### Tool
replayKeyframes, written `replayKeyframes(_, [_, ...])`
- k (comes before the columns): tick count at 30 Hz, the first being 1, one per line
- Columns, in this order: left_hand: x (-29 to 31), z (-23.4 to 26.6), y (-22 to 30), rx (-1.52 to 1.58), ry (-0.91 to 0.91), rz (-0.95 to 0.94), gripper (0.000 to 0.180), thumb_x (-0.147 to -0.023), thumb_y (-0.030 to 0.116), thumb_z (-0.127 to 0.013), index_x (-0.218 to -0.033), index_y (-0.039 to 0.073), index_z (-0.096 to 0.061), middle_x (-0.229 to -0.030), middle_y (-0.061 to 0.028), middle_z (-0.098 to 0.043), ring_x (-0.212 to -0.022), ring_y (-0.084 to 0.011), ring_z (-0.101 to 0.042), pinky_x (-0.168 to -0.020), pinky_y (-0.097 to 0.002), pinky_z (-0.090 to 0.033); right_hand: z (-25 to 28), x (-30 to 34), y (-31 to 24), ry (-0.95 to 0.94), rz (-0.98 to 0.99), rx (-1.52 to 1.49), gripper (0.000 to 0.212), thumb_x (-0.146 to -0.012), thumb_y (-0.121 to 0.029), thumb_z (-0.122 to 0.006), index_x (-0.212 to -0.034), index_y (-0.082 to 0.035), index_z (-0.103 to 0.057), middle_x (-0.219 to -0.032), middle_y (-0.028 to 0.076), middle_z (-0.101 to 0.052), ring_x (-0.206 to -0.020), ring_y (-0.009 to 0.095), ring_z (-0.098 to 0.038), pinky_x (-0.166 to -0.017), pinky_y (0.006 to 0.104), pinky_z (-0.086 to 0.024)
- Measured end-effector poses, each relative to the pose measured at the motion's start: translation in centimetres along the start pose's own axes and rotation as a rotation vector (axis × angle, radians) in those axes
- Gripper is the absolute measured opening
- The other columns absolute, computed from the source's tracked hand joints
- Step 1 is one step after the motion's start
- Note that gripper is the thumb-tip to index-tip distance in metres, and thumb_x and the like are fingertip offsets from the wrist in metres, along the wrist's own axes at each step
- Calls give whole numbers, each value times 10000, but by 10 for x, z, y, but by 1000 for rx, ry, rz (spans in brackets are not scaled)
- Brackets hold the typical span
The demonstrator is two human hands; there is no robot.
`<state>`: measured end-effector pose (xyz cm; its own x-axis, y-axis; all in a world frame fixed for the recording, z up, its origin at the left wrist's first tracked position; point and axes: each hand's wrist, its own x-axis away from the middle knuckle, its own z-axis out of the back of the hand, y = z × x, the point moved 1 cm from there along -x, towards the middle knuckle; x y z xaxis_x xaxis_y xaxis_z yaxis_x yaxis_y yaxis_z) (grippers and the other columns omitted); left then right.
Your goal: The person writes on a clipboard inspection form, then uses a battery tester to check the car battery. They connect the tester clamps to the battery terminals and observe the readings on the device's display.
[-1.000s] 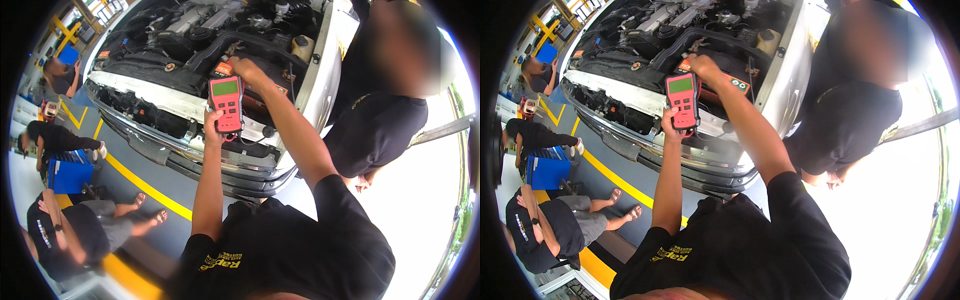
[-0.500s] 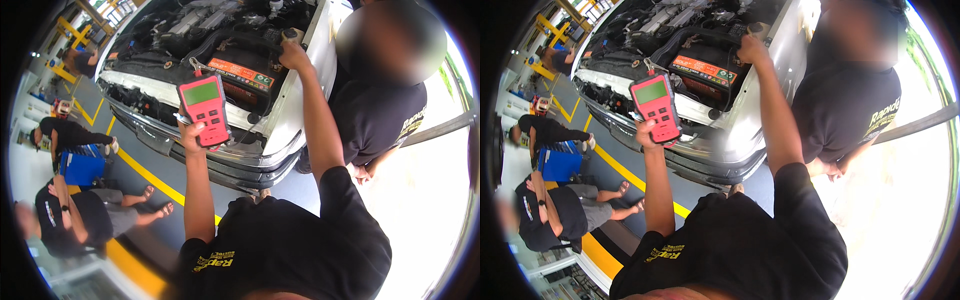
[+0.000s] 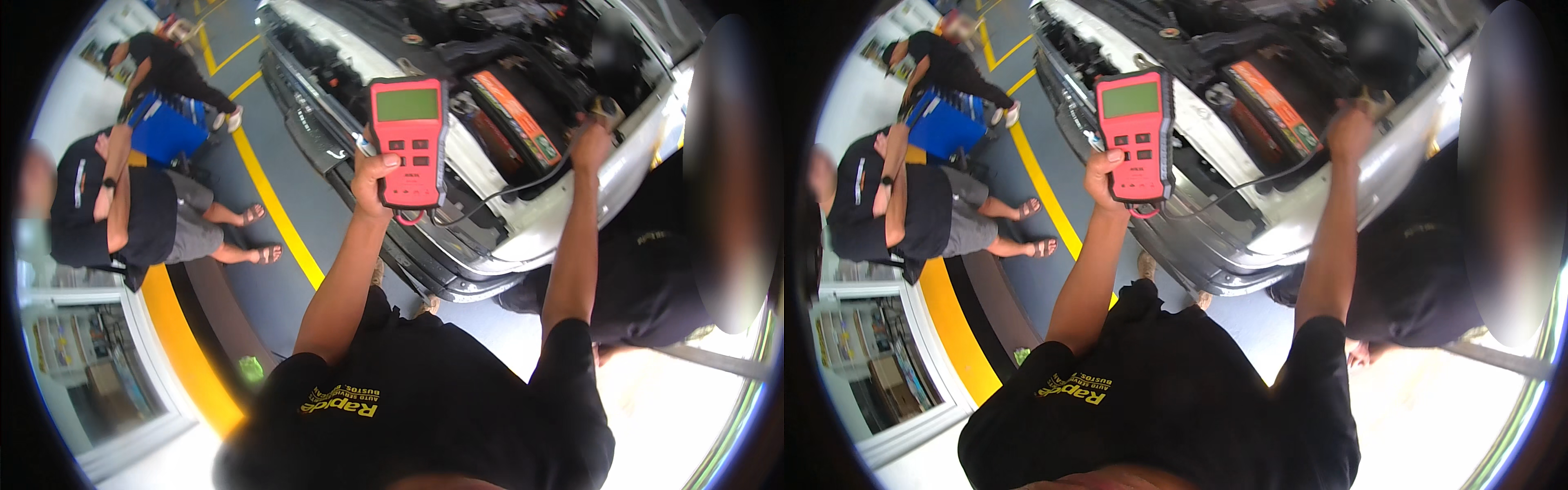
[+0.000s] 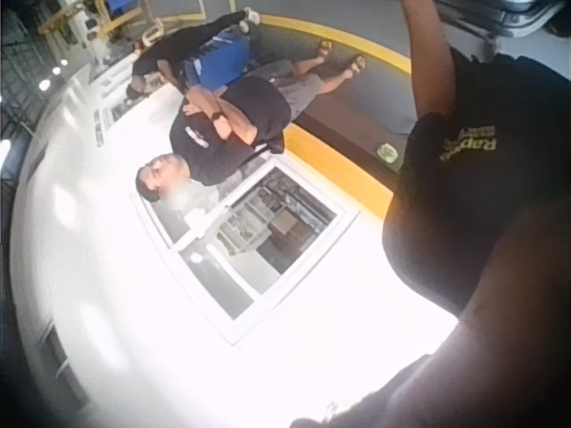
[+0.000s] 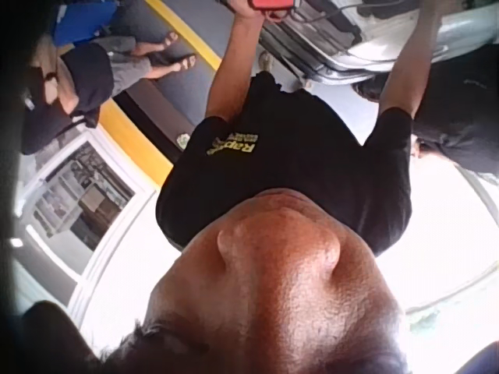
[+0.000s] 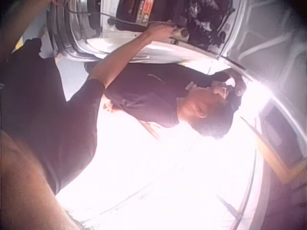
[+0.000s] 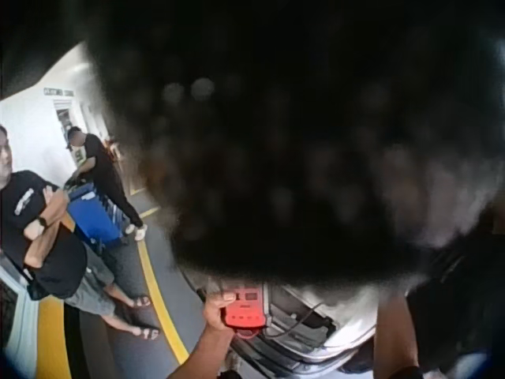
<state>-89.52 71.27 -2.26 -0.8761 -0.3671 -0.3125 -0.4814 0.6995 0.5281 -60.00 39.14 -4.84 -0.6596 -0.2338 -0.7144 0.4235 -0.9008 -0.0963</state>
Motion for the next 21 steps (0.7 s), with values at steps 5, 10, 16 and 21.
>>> replayKeyframes(5, [4, 64, 49, 193, 38, 84, 668, -743, 114, -644, -1374, -55, -508, -1214, -196, -675, -1017, -288, -726, -892, -395, -611, 80, -33, -158, 224, -164, -347, 168, -917, -110, -619, -984, 18, -705, -1071, 206, -686, -963, 342, -660, -879, 456, -512])
replayKeyframes(10, [-18, 128, 134, 154, 34, 180, 827, -671, 128, -707, -1432, -95, -472, -1278, -226, -659, -1121, -305, -705, -978, -414, -581, 64, 5, -359, -450, -261, -1310, 306, -959, -84, -491, -1196, 11, -659, -1146, 119, -699, -972, 140, -639, -792, 283, -509])
replayKeyframes(16, [-66, 252, 224, -86, 123, 301, 991, -624, 235, -771, -1489, -110, -429, -1319, -210, -643, -1200, -273, -658, -1058, -352, -501, -47, 24, -543, -850, -474, -1824, 608, -1087, -488, -456, -1390, 28, -558, -1209, 101, -660, -905, 144, -619, -780, 269, -473])
replayKeyframes(21, [-106, 330, 291, -134, 321, 351, 956, -663, 233, -765, -1490, -105, -426, -1308, -198, -646, -1178, -262, -664, -1044, -359, -515, -123, 10, -640, -1051, -738, -1943, 583, -1064, -488, -490, -1340, 18, -580, -1135, 74, -654, -955, 136, -602, -805, 282, -464])
